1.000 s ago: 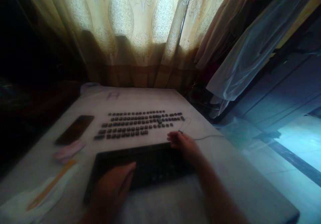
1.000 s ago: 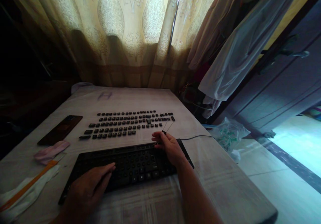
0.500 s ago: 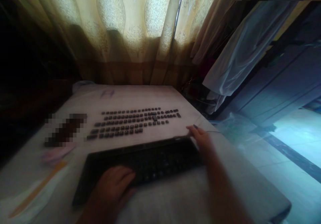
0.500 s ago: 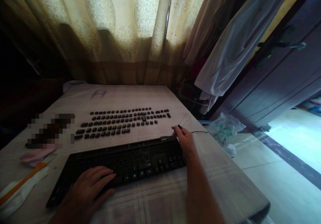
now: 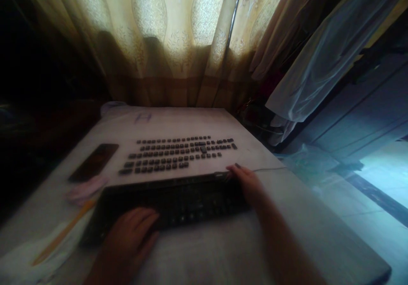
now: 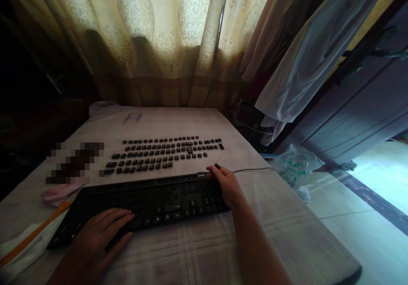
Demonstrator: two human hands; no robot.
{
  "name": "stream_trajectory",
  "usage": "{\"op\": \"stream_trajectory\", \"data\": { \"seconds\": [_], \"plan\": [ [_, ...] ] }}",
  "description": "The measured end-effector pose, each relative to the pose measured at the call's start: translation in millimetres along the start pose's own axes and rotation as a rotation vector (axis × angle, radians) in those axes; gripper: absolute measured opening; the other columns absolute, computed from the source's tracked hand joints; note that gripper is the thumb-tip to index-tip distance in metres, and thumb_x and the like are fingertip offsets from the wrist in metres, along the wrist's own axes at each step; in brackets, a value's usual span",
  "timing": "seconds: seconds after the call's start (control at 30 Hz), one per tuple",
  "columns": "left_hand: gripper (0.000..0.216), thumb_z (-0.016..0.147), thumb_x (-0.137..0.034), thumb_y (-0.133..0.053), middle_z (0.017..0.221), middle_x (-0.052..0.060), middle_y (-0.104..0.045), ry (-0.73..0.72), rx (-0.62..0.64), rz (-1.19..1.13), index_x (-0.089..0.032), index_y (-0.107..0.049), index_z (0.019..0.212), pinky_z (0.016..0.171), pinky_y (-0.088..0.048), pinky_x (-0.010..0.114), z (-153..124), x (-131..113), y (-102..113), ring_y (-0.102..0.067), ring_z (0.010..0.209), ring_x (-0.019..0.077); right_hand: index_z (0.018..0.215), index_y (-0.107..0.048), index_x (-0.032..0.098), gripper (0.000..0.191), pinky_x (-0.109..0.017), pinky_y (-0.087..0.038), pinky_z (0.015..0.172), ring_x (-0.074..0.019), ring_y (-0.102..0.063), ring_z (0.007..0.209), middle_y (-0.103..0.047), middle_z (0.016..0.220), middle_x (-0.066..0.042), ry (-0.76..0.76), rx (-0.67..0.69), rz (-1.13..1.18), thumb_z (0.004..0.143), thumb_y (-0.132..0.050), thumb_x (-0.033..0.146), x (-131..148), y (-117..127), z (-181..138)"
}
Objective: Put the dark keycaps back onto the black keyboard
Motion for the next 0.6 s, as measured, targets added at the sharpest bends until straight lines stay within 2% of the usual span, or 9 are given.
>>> {"op": "stream_trajectory", "data": {
  "seconds": [0.1,0.23,0.43,0.5,0.6],
  "plan": [
    [0.030,0.086,-0.037,-0.059,0.102,0.005,-0.073,0.042,0.015,0.011,-0.023,-0.067,0.111,0.081,-0.054,0.037,-3.5,4.2,4.0,-0.068,0.093,0.0228,0.064,-0.068,0.017,0.036,-0.027,-0.044,0.058,-0.0169,-0.060,0.058,-0.067,0.060,-0.001,-0.018,-0.002,-0.007,0.061,-0.077,0.052,-1.5,-8.8,-5.1],
    [0.033,0.086,-0.038,-0.060,0.109,0.006,-0.071,0.104,0.039,-0.011,-0.023,-0.065,0.114,0.083,-0.053,0.040,-2.9,-0.9,1.5,-0.066,0.098,0.0251,0.071,-0.069,0.018,0.034,-0.027,-0.046,0.058,-0.0167,-0.060,0.059,-0.068,0.063,-0.001,0.081,-0.037,-0.013,0.063,-0.075,0.050,11.6,-27.2,-21.7],
    [0.028,0.091,-0.038,-0.055,0.105,0.007,-0.072,0.100,0.051,-0.103,-0.022,-0.067,0.111,0.081,-0.053,0.041,2.9,-13.5,-6.1,-0.066,0.094,0.0251,0.081,-0.069,0.019,0.019,-0.026,-0.047,0.058,-0.0143,-0.059,0.059,-0.066,0.065,0.000,0.240,0.397,-0.107,0.078,-0.063,0.037,14.4,-106.8,-57.1],
    [0.027,0.091,-0.037,-0.055,0.105,0.008,-0.072,0.114,0.044,-0.119,-0.021,-0.067,0.110,0.081,-0.053,0.042,3.5,-13.0,-6.3,-0.066,0.094,0.0253,0.083,-0.068,0.019,0.016,-0.026,-0.048,0.060,-0.0148,-0.060,0.062,-0.067,0.069,0.000,0.301,0.478,-0.173,0.081,-0.059,0.032,11.0,-121.0,-62.9],
    [0.025,0.091,-0.033,-0.055,0.104,0.007,-0.072,0.136,0.037,-0.157,-0.021,-0.068,0.108,0.082,-0.053,0.041,3.7,-11.4,-5.2,-0.066,0.094,0.0248,0.085,-0.068,0.020,0.012,-0.028,-0.049,0.067,-0.0165,-0.064,0.070,-0.070,0.077,-0.002,0.405,0.508,-0.295,0.084,-0.058,0.028,8.6,-126.0,-65.5]
  ]
}}
Point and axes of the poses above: each hand's wrist, its own z-axis towards the middle knuckle, its own y-axis out of the back of the hand, x = y × z, the point moved 6 cm from there along z, towards the middle knuckle
